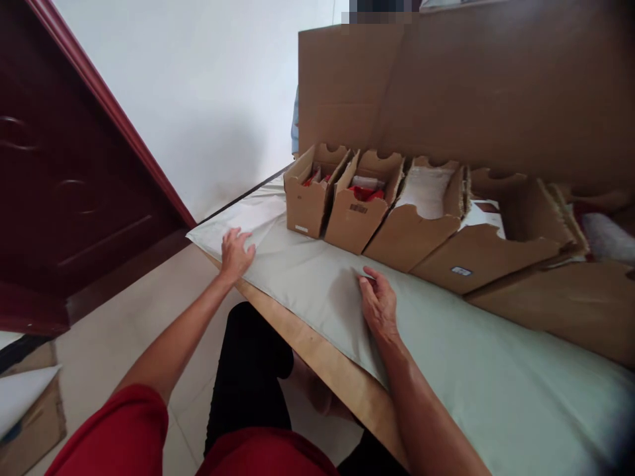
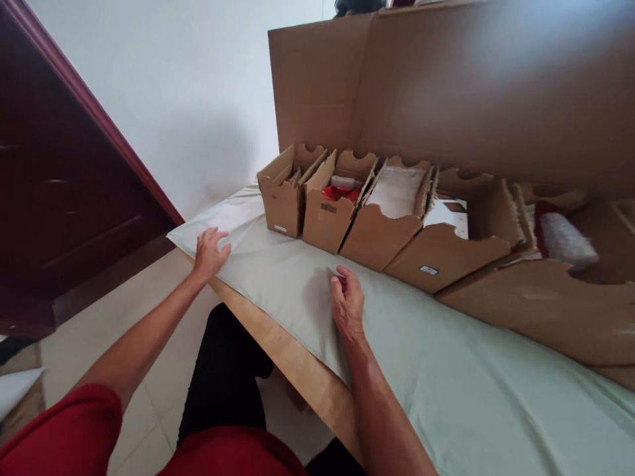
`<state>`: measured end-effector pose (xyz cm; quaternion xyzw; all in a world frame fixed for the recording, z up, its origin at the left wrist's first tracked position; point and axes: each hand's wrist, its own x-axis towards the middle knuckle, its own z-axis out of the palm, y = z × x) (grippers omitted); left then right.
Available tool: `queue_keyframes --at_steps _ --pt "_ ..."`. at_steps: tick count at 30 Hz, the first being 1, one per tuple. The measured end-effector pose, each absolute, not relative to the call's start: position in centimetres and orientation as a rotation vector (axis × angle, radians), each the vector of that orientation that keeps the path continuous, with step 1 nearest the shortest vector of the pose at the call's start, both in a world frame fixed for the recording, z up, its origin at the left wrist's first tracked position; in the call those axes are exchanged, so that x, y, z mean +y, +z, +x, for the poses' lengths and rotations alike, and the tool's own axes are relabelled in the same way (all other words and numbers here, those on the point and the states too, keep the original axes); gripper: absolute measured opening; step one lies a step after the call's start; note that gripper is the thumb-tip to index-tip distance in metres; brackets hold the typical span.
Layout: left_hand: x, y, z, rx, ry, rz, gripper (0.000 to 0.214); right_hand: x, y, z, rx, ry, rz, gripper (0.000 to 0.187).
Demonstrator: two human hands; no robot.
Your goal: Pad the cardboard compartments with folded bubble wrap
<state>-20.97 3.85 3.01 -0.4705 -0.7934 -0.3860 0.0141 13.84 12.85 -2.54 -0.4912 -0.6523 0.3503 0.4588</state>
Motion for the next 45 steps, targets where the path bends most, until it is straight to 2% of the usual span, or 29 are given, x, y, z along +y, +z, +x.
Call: queue_keyframes --at_steps 4,10,15,18,21,26,31,33,35,39,42,45 --pt "6.9 4.1 -24.7 -2.541 -1.294 -1.342 0.03 12.9 -2.3 13.9 -1.621 0.821 -1.226 0.06" --pt "8.9 4.0 -27.0 -2.536 -1.646 -1.028 0.007 13.1 -2.3 13.9 -1.64 0.814 -1.232 0.057" --pt "5.5 6.2 -27.6 -2.297 -2.007 -0.681 0.02 13.1 -2.3 13.9 -1.643 0.829 -1.214 0.056" --pt "1.4 7.8 -25.8 -1.852 -2.583 -0.607 0.015 13.2 -2.0 13.7 -1.64 0.838 -1.197 0.056" --pt "-2.4 8.5 -21.6 -1.452 -2.971 -0.718 0.025 13.3 -1.5 13.3 -1.63 0.849 -1.177 0.058" --pt "-5.2 8.7 -11.9 -1.615 -3.307 -0.695 0.039 10.4 1.9 12.9 -1.678 0.862 -1.073 0.058" --pt "-5.2 10.1 -3.7 -1.843 -3.311 -0.961 0.039 2.4 8.1 14.5 -1.794 0.709 -0.761 0.023" --pt "-5.1 11.1 -1.2 -1.896 -3.297 -1.208 0.038 -0.5 9.9 15.8 -1.791 0.658 -0.712 0.017" --pt "-5.1 12.0 0.9 -1.927 -3.303 -1.473 0.039 -2.5 11.1 17.2 -1.784 0.641 -0.715 0.022" --pt "-5.4 13.0 3.9 -1.873 -3.239 -2.11 0.036 -4.5 11.6 19.4 -1.781 0.632 -0.789 0.044" --pt "-5.6 12.8 5.2 -1.784 -3.131 -2.373 0.033 -5.1 11.5 20.5 -1.702 0.658 -0.866 0.039" --pt "-5.6 12.6 5.7 -1.699 -2.981 -2.542 0.034 -5.3 11.6 21.4 -1.611 0.823 -0.886 0.03"
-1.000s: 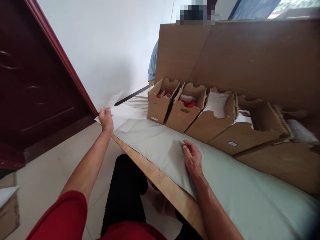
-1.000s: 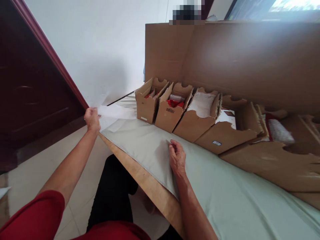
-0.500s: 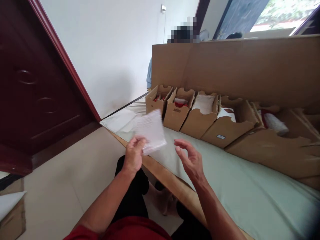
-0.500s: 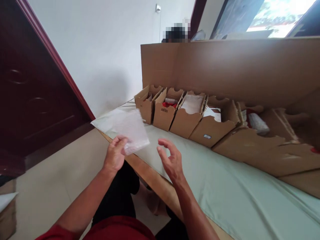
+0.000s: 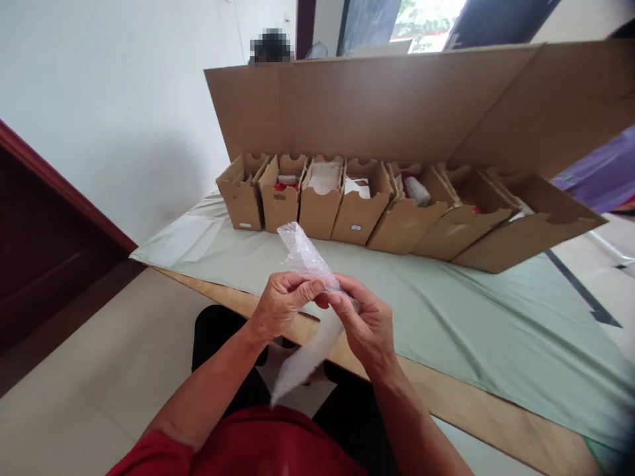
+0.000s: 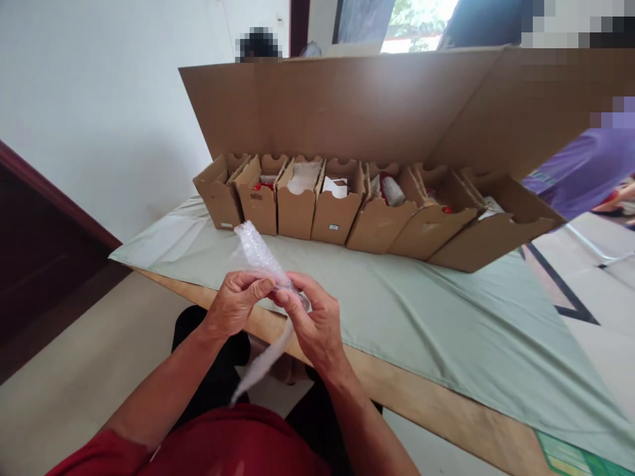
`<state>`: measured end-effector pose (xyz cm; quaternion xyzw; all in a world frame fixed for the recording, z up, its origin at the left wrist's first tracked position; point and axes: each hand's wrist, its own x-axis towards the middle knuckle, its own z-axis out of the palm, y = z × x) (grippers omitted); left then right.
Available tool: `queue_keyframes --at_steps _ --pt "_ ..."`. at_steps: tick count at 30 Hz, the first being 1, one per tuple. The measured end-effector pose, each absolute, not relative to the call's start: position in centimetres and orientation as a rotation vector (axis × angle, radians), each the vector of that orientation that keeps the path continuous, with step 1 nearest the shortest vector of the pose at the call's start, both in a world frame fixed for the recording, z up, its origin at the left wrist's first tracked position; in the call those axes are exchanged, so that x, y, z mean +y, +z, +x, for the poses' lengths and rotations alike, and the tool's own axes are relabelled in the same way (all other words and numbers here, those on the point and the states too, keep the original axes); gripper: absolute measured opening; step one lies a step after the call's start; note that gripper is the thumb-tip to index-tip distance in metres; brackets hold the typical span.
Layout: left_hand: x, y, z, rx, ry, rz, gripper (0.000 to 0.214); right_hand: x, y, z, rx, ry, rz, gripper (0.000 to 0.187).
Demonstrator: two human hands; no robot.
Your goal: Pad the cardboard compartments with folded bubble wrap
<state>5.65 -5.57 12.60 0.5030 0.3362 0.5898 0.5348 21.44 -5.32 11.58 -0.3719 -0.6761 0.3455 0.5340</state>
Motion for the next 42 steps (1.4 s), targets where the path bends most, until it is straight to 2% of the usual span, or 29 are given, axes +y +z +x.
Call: queue_keyframes --at_steps 3,7,11,14,17,22,29,32,36,39,42 --pt "-5.4 12.5 5.2 0.793 1.367 1.298 0.032 -4.6 11.8 23.2 -1.533 0.952 -0.872 0.029" --pt "-5.1 12.1 4.0 0.842 1.406 1.279 0.026 -3.1 12.6 26.8 -1.457 0.916 -0.874 0.032" --pt "-4.8 11.2 3.9 0.932 1.409 1.156 0.03 -3.2 13.7 28.4 -1.68 0.934 -0.867 0.028" --pt "-4.7 10.5 4.6 0.938 1.369 1.13 0.031 -3.8 13.2 27.0 -1.858 1.047 -0.881 0.046" --pt "-4.6 10.1 4.7 0.924 1.363 1.181 0.028 -3.7 11.5 25.8 -1.771 1.123 -0.99 0.03" --pt "-4.7 10.0 3.4 0.848 1.356 1.071 0.028 -2.6 9.4 27.0 -1.556 1.284 -1.058 0.036" --pt "-5.6 8.9 1.4 0.891 1.377 0.893 0.034 1.0 10.2 31.6 -1.745 1.007 -1.299 0.047" --pt "-6.1 7.5 0.7 1.045 1.249 0.885 0.034 4.9 11.2 31.9 -2.03 0.814 -1.362 0.04" --pt "-6.4 5.5 0.8 1.283 1.065 0.798 0.051 10.5 10.9 28.9 -2.404 0.489 -1.332 0.023" --pt "-7.2 4.2 1.1 1.37 0.952 0.781 0.059 12.9 9.2 26.5 -2.54 0.312 -1.369 0.02" --pt "-8.5 3.5 0.0 1.388 0.84 0.813 0.063 12.8 7.4 26.5 -2.5 0.156 -1.321 0.024"
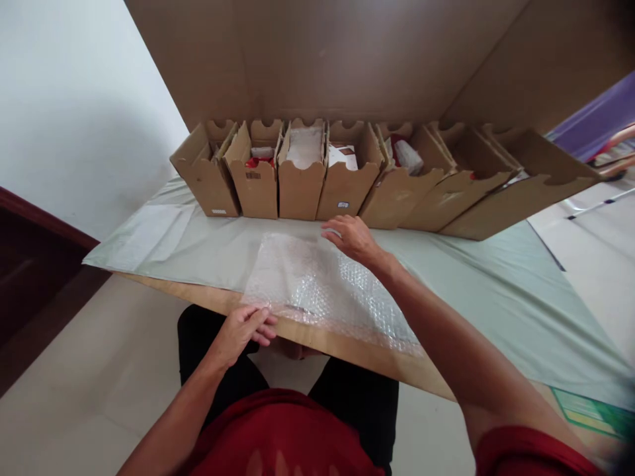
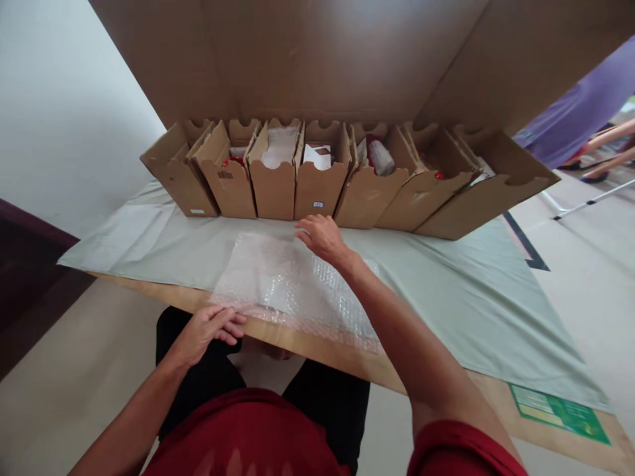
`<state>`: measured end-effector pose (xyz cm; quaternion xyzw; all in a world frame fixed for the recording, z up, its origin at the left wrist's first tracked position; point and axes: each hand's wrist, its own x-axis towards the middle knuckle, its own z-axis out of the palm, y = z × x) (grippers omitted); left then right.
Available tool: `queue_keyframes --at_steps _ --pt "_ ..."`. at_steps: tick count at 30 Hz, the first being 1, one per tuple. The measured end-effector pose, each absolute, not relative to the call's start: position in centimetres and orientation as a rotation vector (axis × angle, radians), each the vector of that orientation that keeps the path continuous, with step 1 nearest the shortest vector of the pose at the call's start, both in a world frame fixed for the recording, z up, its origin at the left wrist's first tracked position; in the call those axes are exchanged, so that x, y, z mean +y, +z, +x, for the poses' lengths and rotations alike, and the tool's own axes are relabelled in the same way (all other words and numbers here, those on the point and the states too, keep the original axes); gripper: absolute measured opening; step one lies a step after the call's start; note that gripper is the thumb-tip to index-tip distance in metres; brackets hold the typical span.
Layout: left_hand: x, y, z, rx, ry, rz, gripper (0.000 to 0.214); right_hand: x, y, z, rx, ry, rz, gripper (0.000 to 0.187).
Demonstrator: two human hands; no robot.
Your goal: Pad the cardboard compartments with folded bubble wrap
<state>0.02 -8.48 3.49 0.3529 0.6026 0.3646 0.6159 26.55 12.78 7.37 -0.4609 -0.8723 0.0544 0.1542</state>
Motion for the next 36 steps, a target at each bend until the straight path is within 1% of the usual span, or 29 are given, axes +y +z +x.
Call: queue_keyframes --at_steps 3,7,9,11,13,15,17,19,22,25,28,31,34,36 --pt "-8.5 4.0 -3.0 1.495 0.835 0.891 0.06 10.9 5.4 28.8 -2.408 0.093 -1.311 0.028" --pt "-5.1 6.7 -7.4 1.75 1.123 1.129 0.045 8.6 2.0 32.1 -2.437 0.096 -1.344 0.037" --pt "-2.7 8.0 -7.8 1.828 1.228 1.299 0.038 7.7 0.7 32.6 -2.447 0.09 -1.373 0.041" --pt "-0.7 8.3 -6.3 1.817 1.218 1.579 0.032 6.8 0.2 32.3 -2.441 0.063 -1.392 0.041" --pt "0.5 7.6 -3.1 1.671 1.082 1.94 0.031 5.5 0.6 31.1 -2.432 0.023 -1.406 0.041" --pt "0.8 6.1 0.7 1.471 0.849 2.228 0.038 4.0 1.4 29.5 -2.445 0.003 -1.401 0.041" --pt "0.7 4.4 4.1 1.371 0.597 2.367 0.048 2.7 1.9 27.8 -2.505 0.034 -1.363 0.042" --pt "0.2 3.0 6.1 1.396 0.394 2.409 0.055 1.7 1.9 27.0 -2.583 0.097 -1.326 0.045" --pt "-1.1 1.4 5.9 1.498 0.225 2.422 0.06 0.7 1.1 29.1 -2.626 0.149 -1.367 0.049" --pt "-2.6 0.9 2.5 1.519 0.204 2.438 0.06 -0.6 0.2 34.7 -2.497 0.091 -1.538 0.05" --pt "-2.1 1.7 -2.2 1.506 0.3 2.401 0.051 -1.8 -0.4 40.7 -2.286 -0.005 -1.702 0.049" --pt "1.5 4.4 -7.1 1.763 0.626 2.283 0.045 -2.0 -0.7 43.6 -2.126 -0.139 -1.72 0.041" --pt "6.9 8.5 -10.6 2.036 1.058 2.186 0.045 -1.0 -0.1 41.4 -2.165 -0.143 -1.595 0.041" --pt "10.1 11.3 -11.4 2.122 1.217 2.093 0.053 0.3 0.5 37.7 -2.272 -0.078 -1.497 0.043"
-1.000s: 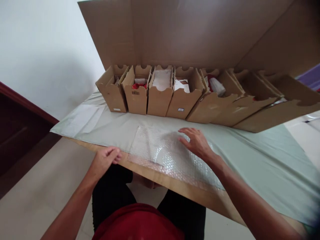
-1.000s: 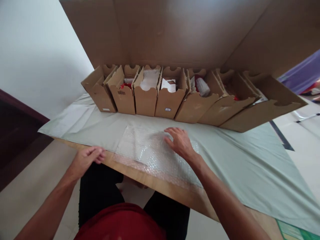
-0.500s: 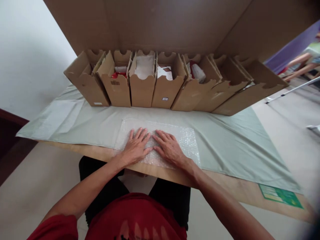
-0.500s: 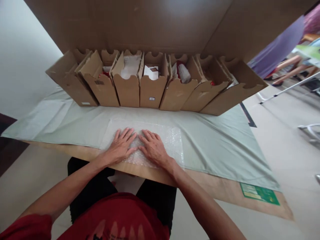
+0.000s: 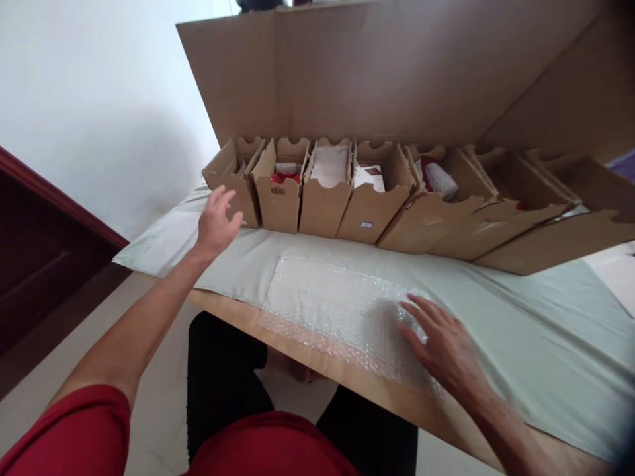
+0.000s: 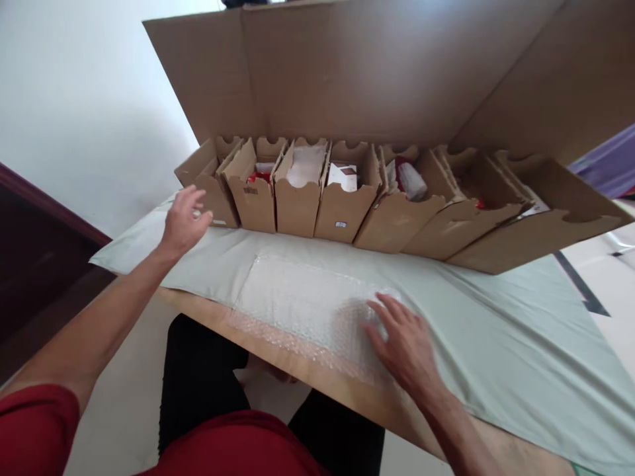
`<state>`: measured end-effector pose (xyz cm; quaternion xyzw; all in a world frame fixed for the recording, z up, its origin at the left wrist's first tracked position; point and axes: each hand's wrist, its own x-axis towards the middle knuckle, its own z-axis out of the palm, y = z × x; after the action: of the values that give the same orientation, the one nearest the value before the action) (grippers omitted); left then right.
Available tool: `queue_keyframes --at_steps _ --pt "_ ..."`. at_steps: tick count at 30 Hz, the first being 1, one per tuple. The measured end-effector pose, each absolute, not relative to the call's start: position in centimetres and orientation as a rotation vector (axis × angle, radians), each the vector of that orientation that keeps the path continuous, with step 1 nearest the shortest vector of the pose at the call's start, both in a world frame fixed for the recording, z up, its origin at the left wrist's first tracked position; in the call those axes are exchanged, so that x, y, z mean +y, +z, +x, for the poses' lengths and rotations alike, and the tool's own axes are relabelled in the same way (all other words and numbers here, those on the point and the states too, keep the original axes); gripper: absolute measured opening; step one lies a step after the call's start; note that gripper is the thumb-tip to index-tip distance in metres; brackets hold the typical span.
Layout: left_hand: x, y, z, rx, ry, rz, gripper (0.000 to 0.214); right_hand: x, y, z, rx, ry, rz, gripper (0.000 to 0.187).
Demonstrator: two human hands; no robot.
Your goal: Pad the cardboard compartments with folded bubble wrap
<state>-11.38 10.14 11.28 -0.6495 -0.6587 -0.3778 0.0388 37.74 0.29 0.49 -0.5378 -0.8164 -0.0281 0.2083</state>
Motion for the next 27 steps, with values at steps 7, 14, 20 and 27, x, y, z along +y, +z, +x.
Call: queue_keyframes --at_steps 7,14,20,27 --pt "16.2 16.9 -10.0 -2.221 -0.824 -1.918 0.053 3.8 0.0 27.9 -2.439 0.03 -1.359 0.039" --pt "13.4 16.7 -12.6 -2.244 -0.605 -1.948 0.02 3.4 -0.5 28.2 -2.415 0.016 -1.345 0.04" --pt "3.2 15.3 -15.8 -2.039 -0.943 -1.909 0.013 3.6 -0.8 28.1 -2.405 -0.004 -1.328 0.039" --pt "-5.0 11.9 -18.0 -1.777 -1.34 -1.789 0.004 4.8 1.2 27.3 -2.342 0.081 -1.324 0.036"
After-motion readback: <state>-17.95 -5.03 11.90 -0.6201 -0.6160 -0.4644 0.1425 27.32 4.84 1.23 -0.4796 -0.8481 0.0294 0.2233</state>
